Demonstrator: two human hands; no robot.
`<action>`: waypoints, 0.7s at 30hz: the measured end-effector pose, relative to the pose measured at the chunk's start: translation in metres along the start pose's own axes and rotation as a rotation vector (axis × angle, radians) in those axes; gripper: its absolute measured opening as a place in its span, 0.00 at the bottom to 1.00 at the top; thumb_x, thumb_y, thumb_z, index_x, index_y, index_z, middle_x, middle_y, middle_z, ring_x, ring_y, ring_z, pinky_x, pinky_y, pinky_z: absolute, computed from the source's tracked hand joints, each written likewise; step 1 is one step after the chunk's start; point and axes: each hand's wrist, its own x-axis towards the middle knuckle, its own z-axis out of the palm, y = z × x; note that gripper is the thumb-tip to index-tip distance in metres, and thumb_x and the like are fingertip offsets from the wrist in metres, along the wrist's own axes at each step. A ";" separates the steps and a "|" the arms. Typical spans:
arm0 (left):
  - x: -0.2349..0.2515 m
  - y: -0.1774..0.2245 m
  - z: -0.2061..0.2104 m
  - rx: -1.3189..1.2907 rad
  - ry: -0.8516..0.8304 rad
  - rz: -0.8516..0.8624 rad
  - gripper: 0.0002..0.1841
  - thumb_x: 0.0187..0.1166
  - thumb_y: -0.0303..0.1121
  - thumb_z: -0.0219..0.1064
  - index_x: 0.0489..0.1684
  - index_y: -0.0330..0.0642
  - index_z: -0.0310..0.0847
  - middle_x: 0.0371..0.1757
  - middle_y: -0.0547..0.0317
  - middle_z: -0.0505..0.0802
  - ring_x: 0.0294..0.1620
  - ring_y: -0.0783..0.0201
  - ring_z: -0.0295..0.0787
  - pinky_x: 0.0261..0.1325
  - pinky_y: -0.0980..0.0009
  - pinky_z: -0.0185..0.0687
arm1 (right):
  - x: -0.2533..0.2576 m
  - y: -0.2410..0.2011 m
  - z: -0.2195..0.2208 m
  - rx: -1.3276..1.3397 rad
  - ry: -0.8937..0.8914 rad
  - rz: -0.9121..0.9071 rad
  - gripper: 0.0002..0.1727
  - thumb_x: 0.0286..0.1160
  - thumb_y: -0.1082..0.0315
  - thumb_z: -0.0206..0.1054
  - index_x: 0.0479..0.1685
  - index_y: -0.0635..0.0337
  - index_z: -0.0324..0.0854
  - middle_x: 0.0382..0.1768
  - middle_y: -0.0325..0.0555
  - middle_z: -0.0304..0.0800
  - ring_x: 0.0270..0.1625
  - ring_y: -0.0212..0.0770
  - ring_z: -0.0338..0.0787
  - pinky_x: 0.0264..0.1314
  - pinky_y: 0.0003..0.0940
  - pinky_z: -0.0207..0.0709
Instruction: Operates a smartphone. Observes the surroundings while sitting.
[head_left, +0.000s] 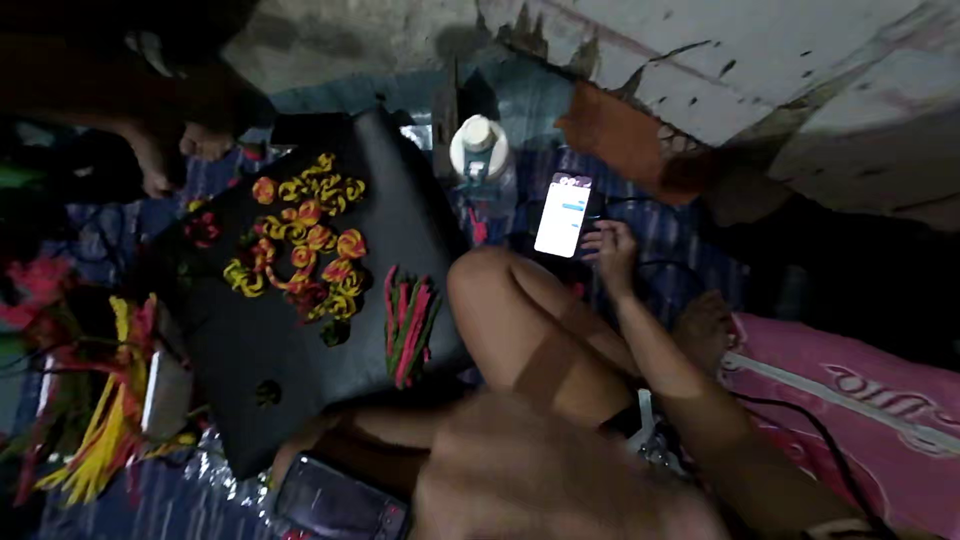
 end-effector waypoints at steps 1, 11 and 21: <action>0.013 -0.037 -0.018 0.123 -0.043 -0.011 0.26 0.89 0.60 0.48 0.51 0.56 0.91 0.44 0.77 0.96 0.48 0.82 0.90 0.56 0.79 0.86 | 0.001 0.002 0.001 -0.003 -0.002 0.018 0.24 0.96 0.61 0.43 0.75 0.71 0.70 0.54 0.63 0.89 0.48 0.51 0.93 0.52 0.49 0.88; 0.136 -0.255 0.008 0.550 0.189 -1.048 0.42 0.92 0.61 0.37 0.92 0.30 0.48 0.92 0.29 0.54 0.92 0.35 0.50 0.90 0.40 0.49 | 0.007 -0.005 0.012 -0.150 0.011 -0.107 0.23 0.95 0.63 0.46 0.79 0.66 0.69 0.61 0.64 0.86 0.53 0.51 0.91 0.60 0.48 0.83; 0.133 -0.267 0.022 0.890 0.016 -1.086 0.52 0.86 0.67 0.47 0.94 0.29 0.31 0.94 0.30 0.37 0.95 0.36 0.36 0.93 0.45 0.37 | 0.008 -0.003 0.014 -0.005 0.019 -0.145 0.25 0.94 0.64 0.49 0.81 0.69 0.72 0.74 0.61 0.83 0.77 0.47 0.82 0.85 0.41 0.68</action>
